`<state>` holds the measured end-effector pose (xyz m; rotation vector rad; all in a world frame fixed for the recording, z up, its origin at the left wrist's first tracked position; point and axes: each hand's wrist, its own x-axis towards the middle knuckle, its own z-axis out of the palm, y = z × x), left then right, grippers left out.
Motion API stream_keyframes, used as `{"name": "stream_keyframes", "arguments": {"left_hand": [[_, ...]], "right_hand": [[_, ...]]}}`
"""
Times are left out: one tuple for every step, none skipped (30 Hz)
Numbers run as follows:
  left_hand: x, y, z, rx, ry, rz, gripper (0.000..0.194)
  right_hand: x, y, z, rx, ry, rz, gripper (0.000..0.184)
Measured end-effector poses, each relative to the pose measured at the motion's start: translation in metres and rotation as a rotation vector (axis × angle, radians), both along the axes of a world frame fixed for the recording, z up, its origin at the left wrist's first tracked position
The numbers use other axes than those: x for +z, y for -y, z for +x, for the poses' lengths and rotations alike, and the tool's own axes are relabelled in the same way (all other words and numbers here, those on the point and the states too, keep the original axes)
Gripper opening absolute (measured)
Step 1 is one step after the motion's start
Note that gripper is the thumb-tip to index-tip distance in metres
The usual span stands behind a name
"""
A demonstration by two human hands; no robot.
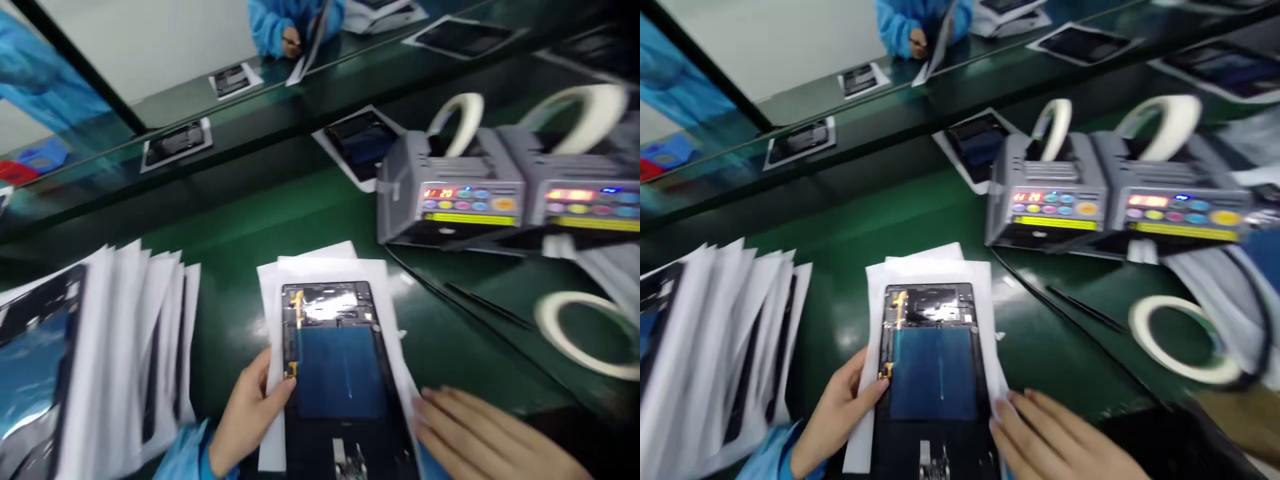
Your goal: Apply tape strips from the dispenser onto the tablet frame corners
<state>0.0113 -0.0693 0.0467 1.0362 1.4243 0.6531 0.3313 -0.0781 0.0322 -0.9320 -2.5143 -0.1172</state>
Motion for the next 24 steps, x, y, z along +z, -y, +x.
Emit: {"name": "stream_keyframes", "arguments": {"left_hand": [[-0.002, 0.001, 0.000, -0.016, -0.072, 0.003, 0.049], [-0.005, 0.001, -0.002, -0.029, -0.141, 0.008, 0.050], [-0.006, 0.001, -0.003, -0.042, -0.205, 0.013, 0.051], [-0.008, 0.000, -0.005, -0.059, -0.258, 0.012, 0.053], [-0.009, 0.000, -0.006, -0.077, -0.304, 0.015, 0.055], [-0.009, 0.000, -0.007, -0.090, -0.355, 0.035, 0.057], [-0.008, 0.002, -0.008, -0.091, -0.414, 0.075, 0.058], [-0.008, 0.003, -0.009, -0.083, -0.480, 0.136, 0.057], [-0.007, 0.005, -0.009, -0.065, -0.544, 0.211, 0.055], [-0.006, 0.006, -0.010, -0.047, -0.599, 0.289, 0.052], [-0.006, 0.007, -0.010, -0.034, -0.639, 0.358, 0.049], [-0.006, 0.006, -0.011, -0.044, -0.660, 0.407, 0.045], [-0.006, 0.005, -0.013, -0.070, -0.665, 0.444, 0.042], [-0.007, 0.004, -0.014, -0.103, -0.667, 0.474, 0.039], [-0.008, 0.002, -0.015, -0.139, -0.669, 0.500, 0.036], [-0.009, 0.000, -0.016, -0.171, -0.672, 0.523, 0.035], [-0.010, -0.002, -0.016, -0.197, -0.677, 0.544, 0.034], [-0.010, -0.003, -0.016, -0.211, -0.682, 0.564, 0.033], [-0.011, -0.004, -0.016, -0.217, -0.688, 0.580, 0.033], [-0.011, -0.005, -0.015, -0.219, -0.691, 0.596, 0.032], [-0.011, -0.006, -0.014, -0.218, -0.692, 0.617, 0.030], [-0.011, -0.006, -0.013, -0.213, -0.693, 0.641, 0.029], [-0.011, -0.007, -0.012, -0.210, -0.694, 0.665, 0.029], [-0.012, -0.007, -0.012, -0.210, -0.695, 0.685, 0.028]], "right_hand": [[-0.003, -0.013, 0.010, 0.014, 0.017, 0.034, 0.037], [-0.005, -0.030, 0.020, 0.024, 0.041, 0.096, 0.036], [-0.006, -0.049, 0.029, -0.041, 0.043, 0.178, 0.031], [-0.006, -0.069, 0.037, -0.134, 0.037, 0.275, 0.027], [-0.006, -0.090, 0.042, -0.245, 0.029, 0.339, 0.025], [-0.006, -0.110, 0.045, -0.319, 0.040, 0.372, 0.023], [-0.006, -0.127, 0.046, -0.369, 0.045, 0.402, 0.021], [-0.007, -0.142, 0.045, -0.415, 0.045, 0.425, 0.019], [-0.007, -0.154, 0.043, -0.439, 0.045, 0.443, 0.019], [-0.008, -0.161, 0.041, -0.448, 0.040, 0.459, 0.020], [-0.010, -0.166, 0.039, -0.444, 0.032, 0.469, 0.021], [-0.012, -0.168, 0.037, -0.429, 0.022, 0.475, 0.024], [-0.014, -0.168, 0.037, -0.409, 0.012, 0.480, 0.026], [-0.015, -0.167, 0.037, -0.394, 0.002, 0.481, 0.029], [-0.017, -0.165, 0.038, -0.388, -0.010, 0.483, 0.031], [-0.019, -0.164, 0.039, -0.393, -0.019, 0.485, 0.034], [-0.020, -0.162, 0.039, -0.402, -0.026, 0.486, 0.036], [-0.021, -0.161, 0.040, -0.411, -0.032, 0.485, 0.039], [-0.022, -0.161, 0.040, -0.420, -0.037, 0.480, 0.040], [-0.023, -0.161, 0.039, -0.430, -0.045, 0.473, 0.041], [-0.024, -0.161, 0.038, -0.438, -0.056, 0.461, 0.039], [-0.024, -0.161, 0.036, -0.445, -0.073, 0.446, 0.035], [-0.025, -0.160, 0.035, -0.447, -0.098, 0.429, 0.028], [-0.026, -0.160, 0.033, -0.442, -0.124, 0.408, 0.022]]}}
